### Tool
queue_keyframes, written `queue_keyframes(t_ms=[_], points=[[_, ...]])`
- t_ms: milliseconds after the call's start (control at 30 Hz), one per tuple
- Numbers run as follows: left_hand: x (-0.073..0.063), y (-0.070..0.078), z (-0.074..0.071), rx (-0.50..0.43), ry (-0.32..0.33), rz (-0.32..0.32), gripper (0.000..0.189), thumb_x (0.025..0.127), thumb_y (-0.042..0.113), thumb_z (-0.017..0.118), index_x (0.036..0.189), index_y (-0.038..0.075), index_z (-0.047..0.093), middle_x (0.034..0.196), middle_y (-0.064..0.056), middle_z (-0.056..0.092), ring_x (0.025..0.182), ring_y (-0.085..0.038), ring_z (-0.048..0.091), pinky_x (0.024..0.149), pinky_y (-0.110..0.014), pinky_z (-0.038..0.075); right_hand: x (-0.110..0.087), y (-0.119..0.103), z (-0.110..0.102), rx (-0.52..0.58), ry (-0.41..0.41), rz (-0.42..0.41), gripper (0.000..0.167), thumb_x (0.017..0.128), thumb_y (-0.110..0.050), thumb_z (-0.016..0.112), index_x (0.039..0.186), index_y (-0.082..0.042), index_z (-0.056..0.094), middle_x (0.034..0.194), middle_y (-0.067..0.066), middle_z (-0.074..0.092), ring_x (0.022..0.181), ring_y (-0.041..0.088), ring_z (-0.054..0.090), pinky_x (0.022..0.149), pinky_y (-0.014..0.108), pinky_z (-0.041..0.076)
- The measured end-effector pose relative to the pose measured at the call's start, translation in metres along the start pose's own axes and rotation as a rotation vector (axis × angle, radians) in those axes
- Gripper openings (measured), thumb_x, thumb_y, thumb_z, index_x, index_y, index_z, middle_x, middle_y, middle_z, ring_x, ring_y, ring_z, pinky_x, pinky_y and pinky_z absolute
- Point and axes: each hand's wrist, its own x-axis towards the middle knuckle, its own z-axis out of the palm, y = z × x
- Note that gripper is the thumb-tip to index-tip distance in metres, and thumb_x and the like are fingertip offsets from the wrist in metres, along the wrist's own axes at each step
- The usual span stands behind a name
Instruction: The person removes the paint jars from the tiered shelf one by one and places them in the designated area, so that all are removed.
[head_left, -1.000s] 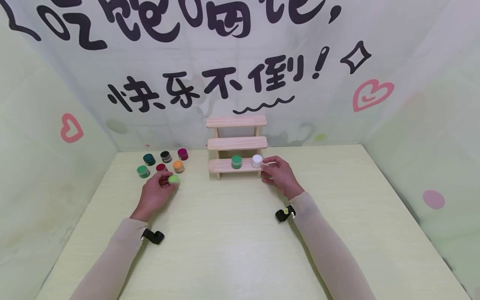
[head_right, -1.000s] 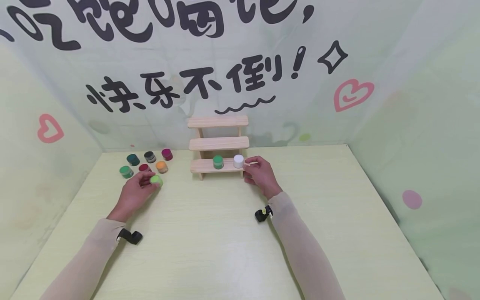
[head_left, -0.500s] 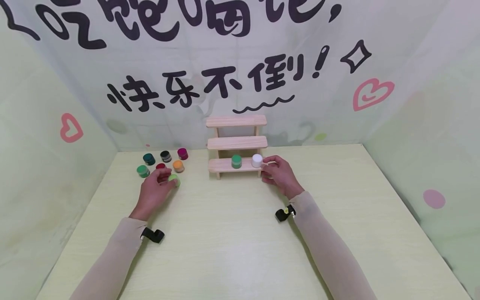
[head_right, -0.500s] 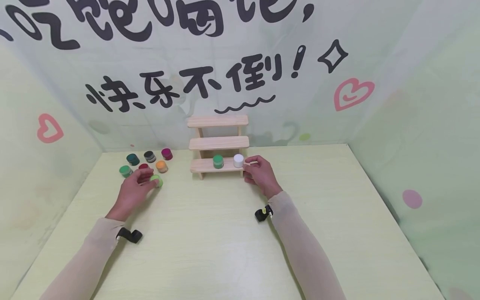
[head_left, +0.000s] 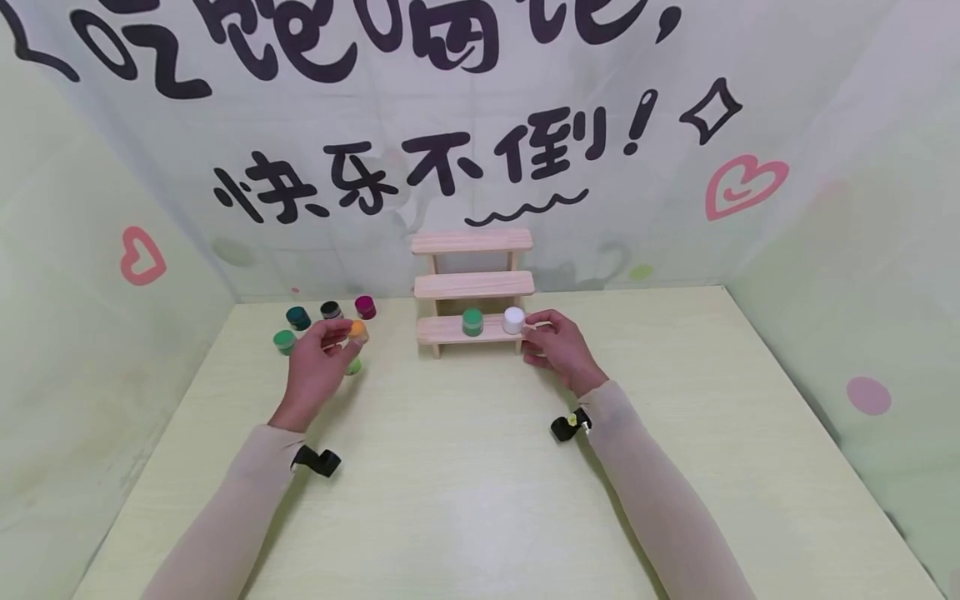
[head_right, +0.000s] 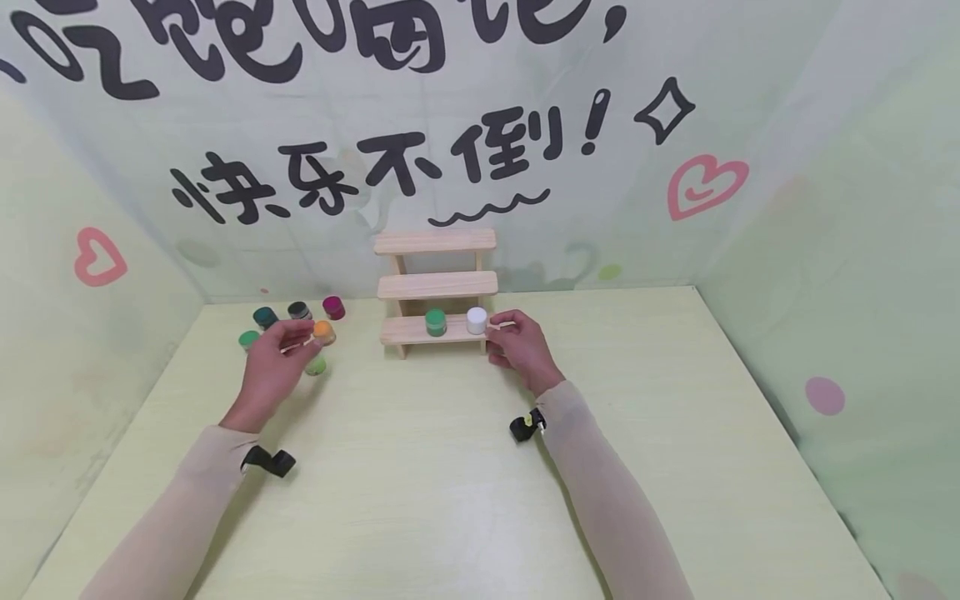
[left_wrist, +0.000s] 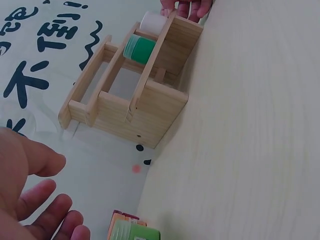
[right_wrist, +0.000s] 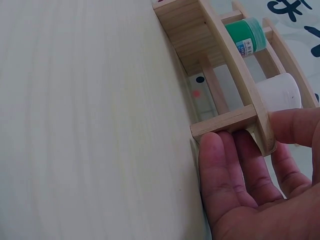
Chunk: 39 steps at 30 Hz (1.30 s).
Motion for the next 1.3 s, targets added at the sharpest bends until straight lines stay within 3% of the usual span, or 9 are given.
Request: queue_keyframes(t_ms=[300, 833, 1100, 1300], points=[[0.005, 0.013, 0.028, -0.045, -0.017, 0.029, 0.042, 0.101, 0.024, 0.074, 0.139, 0.009, 0.062, 0.14, -0.013, 0.064, 0.129, -0.029, 0.062, 0.113, -0.045, 0.054, 0.001, 0.001, 0.0, -0.006, 0.001, 0.002, 0.022, 0.103, -0.018, 0.069, 0.123, -0.014, 0.06, 0.102, 0.003, 0.067, 0.087, 0.019, 0.069, 0.077, 0.03, 0.065], [0.008, 0.046, 0.079, -0.124, -0.118, 0.128, 0.039, 0.1, 0.019, 0.075, 0.136, 0.008, 0.064, 0.134, -0.011, 0.067, 0.122, -0.026, 0.064, 0.108, -0.043, 0.057, -0.002, 0.001, 0.001, 0.004, -0.007, -0.008, 0.021, 0.102, -0.017, 0.069, 0.122, -0.014, 0.061, 0.103, 0.003, 0.068, 0.087, 0.018, 0.07, 0.077, 0.03, 0.065], [0.015, 0.056, 0.1, -0.109, -0.187, 0.181, 0.044, 0.099, 0.019, 0.076, 0.139, 0.008, 0.062, 0.132, -0.016, 0.067, 0.119, -0.026, 0.065, 0.106, -0.04, 0.059, -0.002, 0.001, 0.001, 0.009, -0.003, -0.007, 0.021, 0.102, -0.016, 0.068, 0.122, -0.014, 0.061, 0.105, 0.004, 0.068, 0.088, 0.017, 0.07, 0.077, 0.031, 0.065], [0.017, 0.059, 0.115, -0.105, -0.218, 0.203, 0.049, 0.098, 0.021, 0.077, 0.14, 0.004, 0.061, 0.126, -0.011, 0.067, 0.118, -0.027, 0.065, 0.108, -0.042, 0.058, -0.002, 0.001, 0.001, 0.008, 0.003, -0.003, 0.021, 0.102, -0.016, 0.068, 0.122, -0.014, 0.062, 0.105, 0.003, 0.069, 0.088, 0.017, 0.071, 0.077, 0.03, 0.065]])
